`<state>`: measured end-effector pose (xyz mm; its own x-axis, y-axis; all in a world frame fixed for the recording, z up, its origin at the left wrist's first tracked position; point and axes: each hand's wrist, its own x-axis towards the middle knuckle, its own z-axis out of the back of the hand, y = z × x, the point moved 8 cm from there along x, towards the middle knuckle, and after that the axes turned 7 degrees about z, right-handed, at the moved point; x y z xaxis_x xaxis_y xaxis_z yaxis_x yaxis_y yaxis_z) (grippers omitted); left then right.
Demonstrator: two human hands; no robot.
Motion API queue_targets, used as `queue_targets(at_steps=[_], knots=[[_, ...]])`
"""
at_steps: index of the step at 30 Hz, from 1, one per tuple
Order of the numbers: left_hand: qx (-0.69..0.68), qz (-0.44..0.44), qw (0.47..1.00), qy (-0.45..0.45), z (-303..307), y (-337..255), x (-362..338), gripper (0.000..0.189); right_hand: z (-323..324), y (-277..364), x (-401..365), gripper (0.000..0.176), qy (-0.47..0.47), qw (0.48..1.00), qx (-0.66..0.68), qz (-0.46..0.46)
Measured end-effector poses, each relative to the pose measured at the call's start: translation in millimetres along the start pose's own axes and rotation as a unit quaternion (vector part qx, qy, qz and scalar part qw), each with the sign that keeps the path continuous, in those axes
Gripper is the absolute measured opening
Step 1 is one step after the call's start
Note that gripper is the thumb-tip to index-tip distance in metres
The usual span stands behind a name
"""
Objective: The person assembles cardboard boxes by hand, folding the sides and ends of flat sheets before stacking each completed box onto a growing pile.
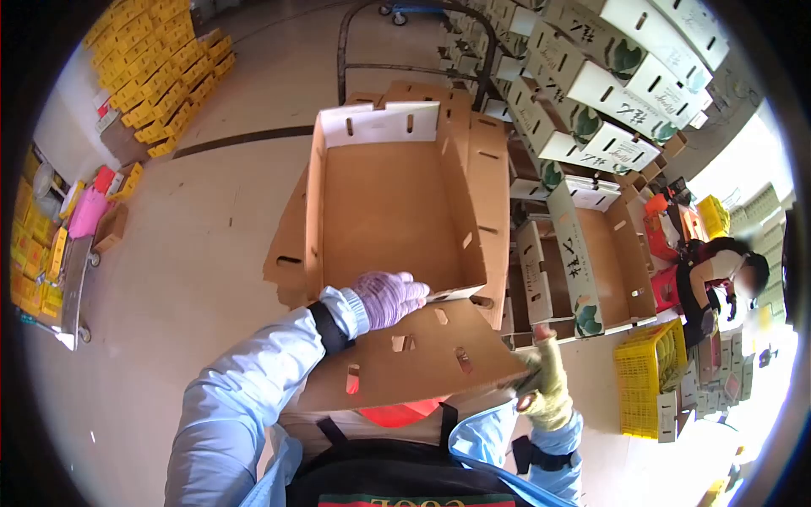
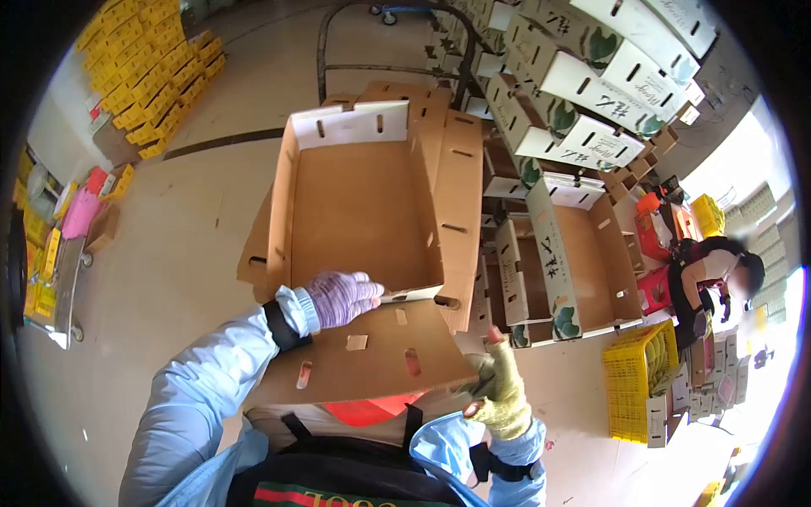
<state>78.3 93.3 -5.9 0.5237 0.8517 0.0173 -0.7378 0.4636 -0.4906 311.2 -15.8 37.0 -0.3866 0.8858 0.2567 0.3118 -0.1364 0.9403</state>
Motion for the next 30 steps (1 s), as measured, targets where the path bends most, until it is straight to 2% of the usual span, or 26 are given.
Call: queue_targets(at_steps=[1, 2, 3, 4, 5, 7, 8, 9, 11, 12, 13, 15, 16, 17, 19, 21, 22, 23, 25, 26, 27, 29, 30], knots=[[-0.002, -0.017, 1.000, 0.003, -2, -3, 0, 0.032, 4, 14, 14, 0.107, -0.037, 0.995, -0.076, 0.048], [-0.022, -0.016, 0.999, 0.032, -3, -5, -1, 0.032, 3, 25, 30, 0.100, 0.007, 0.943, -0.321, 0.083], [0.012, -0.043, 0.994, 0.102, -13, -6, 1, 0.033, 0, 33, 47, 0.093, 0.047, 0.830, -0.545, 0.110], [-0.041, -0.039, 0.991, 0.121, -21, -1, -1, 0.034, -5, 43, 65, 0.072, 0.030, 0.794, -0.592, 0.137], [-0.097, -0.034, 0.985, 0.141, -33, 4, -5, 0.034, -17, 55, 80, 0.066, 0.047, 0.765, -0.598, 0.234], [-0.121, -0.060, 0.982, 0.132, -24, -6, -13, 0.035, -26, 39, 103, 0.068, 0.125, 0.751, -0.605, 0.233], [-0.155, -0.076, 0.977, 0.121, -13, -11, -18, 0.036, -18, 13, 101, 0.072, 0.135, 0.766, -0.588, 0.223], [-0.149, -0.075, 0.977, 0.131, 2, -9, -24, 0.036, -13, -17, 97, 0.069, 0.145, 0.768, -0.586, 0.215], [-0.230, 0.013, 0.955, 0.185, 27, 14, -39, 0.037, -14, -16, 112, 0.065, 0.140, 0.766, -0.622, 0.082], [-0.265, 0.063, 0.959, 0.083, 50, 44, -53, 0.040, -4, -16, 114, 0.060, 0.061, 0.797, -0.595, 0.087], [-0.294, 0.111, 0.949, -0.018, 69, 71, -74, 0.044, -1, -13, 111, 0.058, 0.007, 0.787, -0.602, 0.138], [-0.361, 0.137, 0.883, -0.267, 102, 80, -134, 0.045, 1, -16, 106, 0.060, -0.025, 0.781, -0.598, 0.178], [-0.611, 0.173, 0.693, -0.343, 54, 131, -178, 0.049, 9, -35, 103, 0.064, -0.038, 0.806, -0.568, 0.160], [-0.609, 0.255, 0.676, -0.329, 25, 139, -209, 0.060, 22, -50, 101, 0.064, -0.096, 0.859, -0.484, 0.135], [-0.731, 0.194, 0.593, -0.275, -7, 95, -213, 0.079, 5, -43, 102, 0.060, -0.069, 0.798, -0.575, 0.170], [-0.656, 0.245, 0.570, -0.428, -15, 78, -206, 0.090, -10, -28, 107, 0.057, -0.075, 0.795, -0.575, 0.176], [-0.565, 0.220, 0.644, -0.465, -4, 72, -208, 0.088, -17, -18, 109, 0.054, -0.084, 0.789, -0.580, 0.185], [-0.566, 0.219, 0.639, -0.472, -3, 79, -207, 0.088, -24, -13, 111, 0.054, -0.076, 0.788, -0.581, 0.190], [-0.324, 0.307, 0.775, -0.448, 19, 93, -205, 0.080, -22, -12, 115, 0.050, -0.099, 0.808, -0.570, 0.114], [-0.263, 0.324, 0.807, -0.417, 28, 98, -194, 0.075, -19, -21, 118, 0.047, -0.086, 0.824, -0.557, 0.065], [-0.333, 0.312, 0.781, -0.427, 43, 87, -179, 0.074, -26, -14, 122, 0.051, -0.104, 0.836, -0.538, 0.039], [-0.235, 0.421, 0.806, -0.344, 48, 101, -171, 0.073, -25, -21, 115, 0.060, -0.138, 0.797, -0.577, 0.114], [-0.081, 0.329, 0.847, -0.410, 68, 82, -161, 0.060, -25, -25, 115, 0.069, -0.123, 0.810, -0.564, 0.108]])
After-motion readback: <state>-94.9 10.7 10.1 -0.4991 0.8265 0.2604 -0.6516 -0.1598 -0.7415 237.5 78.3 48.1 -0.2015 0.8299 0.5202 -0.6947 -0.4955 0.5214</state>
